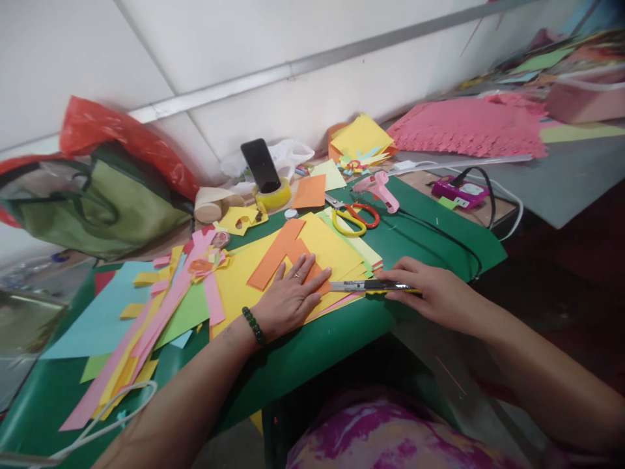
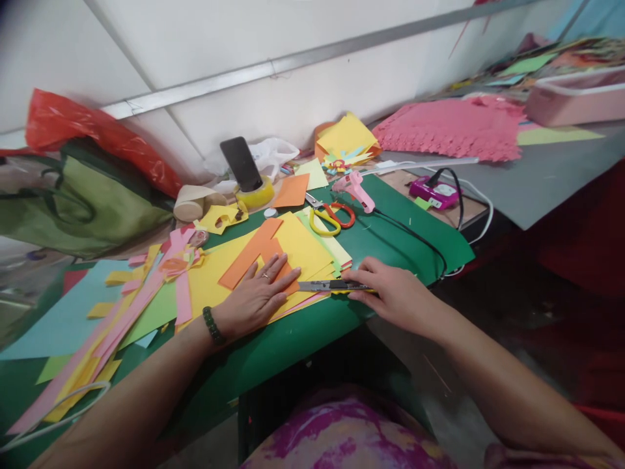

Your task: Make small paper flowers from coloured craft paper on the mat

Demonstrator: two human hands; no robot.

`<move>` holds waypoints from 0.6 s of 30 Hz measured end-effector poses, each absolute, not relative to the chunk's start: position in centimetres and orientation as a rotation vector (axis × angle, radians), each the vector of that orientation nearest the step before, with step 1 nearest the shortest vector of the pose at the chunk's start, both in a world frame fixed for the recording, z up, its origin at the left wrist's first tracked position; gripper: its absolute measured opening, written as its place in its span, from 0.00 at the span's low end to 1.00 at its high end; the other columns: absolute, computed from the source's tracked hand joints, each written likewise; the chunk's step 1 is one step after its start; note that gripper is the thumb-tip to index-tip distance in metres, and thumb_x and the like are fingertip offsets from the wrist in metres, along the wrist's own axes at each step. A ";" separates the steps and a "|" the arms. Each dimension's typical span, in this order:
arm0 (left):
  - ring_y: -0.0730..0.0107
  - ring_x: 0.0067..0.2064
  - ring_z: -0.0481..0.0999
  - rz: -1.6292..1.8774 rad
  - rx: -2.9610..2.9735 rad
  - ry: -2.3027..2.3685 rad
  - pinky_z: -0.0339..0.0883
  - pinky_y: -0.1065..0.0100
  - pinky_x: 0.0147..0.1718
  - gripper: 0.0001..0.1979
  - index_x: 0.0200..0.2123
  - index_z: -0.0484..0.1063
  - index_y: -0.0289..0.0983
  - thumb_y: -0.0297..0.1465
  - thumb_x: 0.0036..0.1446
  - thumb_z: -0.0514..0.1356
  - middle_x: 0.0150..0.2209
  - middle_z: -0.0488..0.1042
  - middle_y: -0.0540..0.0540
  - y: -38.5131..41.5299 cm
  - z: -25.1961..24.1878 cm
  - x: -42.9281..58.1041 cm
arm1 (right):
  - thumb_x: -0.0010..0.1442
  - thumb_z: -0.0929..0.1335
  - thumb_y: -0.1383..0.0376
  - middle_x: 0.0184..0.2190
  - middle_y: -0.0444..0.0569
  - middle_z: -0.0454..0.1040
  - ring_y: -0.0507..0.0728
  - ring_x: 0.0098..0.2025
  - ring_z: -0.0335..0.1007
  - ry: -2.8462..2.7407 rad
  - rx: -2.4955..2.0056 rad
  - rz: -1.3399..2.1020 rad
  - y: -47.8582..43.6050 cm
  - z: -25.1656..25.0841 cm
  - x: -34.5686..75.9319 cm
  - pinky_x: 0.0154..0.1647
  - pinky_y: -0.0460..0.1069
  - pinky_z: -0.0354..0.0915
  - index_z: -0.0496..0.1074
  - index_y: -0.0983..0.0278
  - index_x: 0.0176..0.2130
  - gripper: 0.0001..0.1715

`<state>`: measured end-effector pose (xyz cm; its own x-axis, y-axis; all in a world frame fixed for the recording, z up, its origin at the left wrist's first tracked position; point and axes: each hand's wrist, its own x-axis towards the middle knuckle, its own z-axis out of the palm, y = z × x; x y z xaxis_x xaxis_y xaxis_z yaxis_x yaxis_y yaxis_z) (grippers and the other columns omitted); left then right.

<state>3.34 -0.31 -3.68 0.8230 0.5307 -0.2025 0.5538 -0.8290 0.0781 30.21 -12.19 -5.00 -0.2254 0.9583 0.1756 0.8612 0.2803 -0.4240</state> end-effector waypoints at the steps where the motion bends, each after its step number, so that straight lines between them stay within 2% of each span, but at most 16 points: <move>1: 0.52 0.70 0.40 -0.261 2.871 0.858 0.40 0.42 0.63 0.26 0.68 0.46 0.48 0.42 0.68 0.39 0.70 0.41 0.41 -0.3 -3.7 3.3 | 0.66 0.62 0.59 0.42 0.51 0.72 0.56 0.37 0.74 -2.159 -1.635 0.327 -12.2 -5.0 30.1 0.38 0.50 0.70 0.71 0.59 0.53 0.18; 11: 0.52 0.70 0.40 -0.237 2.872 0.871 0.40 0.42 0.62 0.26 0.68 0.46 0.48 0.42 0.68 0.39 0.70 0.41 0.41 -0.2 -4.0 3.2 | 0.66 0.62 0.62 0.40 0.50 0.72 0.56 0.36 0.75 -2.178 -1.683 0.240 -13.1 -5.1 28.6 0.34 0.49 0.70 0.71 0.59 0.52 0.17; 18: 0.52 0.70 0.38 -0.241 2.828 0.871 0.38 0.42 0.63 0.27 0.68 0.47 0.47 0.43 0.68 0.38 0.70 0.39 0.40 -0.3 -3.7 3.3 | 0.66 0.61 0.62 0.39 0.50 0.72 0.55 0.34 0.75 -2.197 -1.679 0.094 -13.9 -5.5 27.7 0.26 0.46 0.67 0.70 0.58 0.53 0.17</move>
<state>3.31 -0.31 -3.73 0.8161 0.5409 -0.2038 0.5687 -0.8142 0.1167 27.74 -13.93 -5.52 -0.2198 0.9428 0.2505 0.9179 0.2868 -0.2742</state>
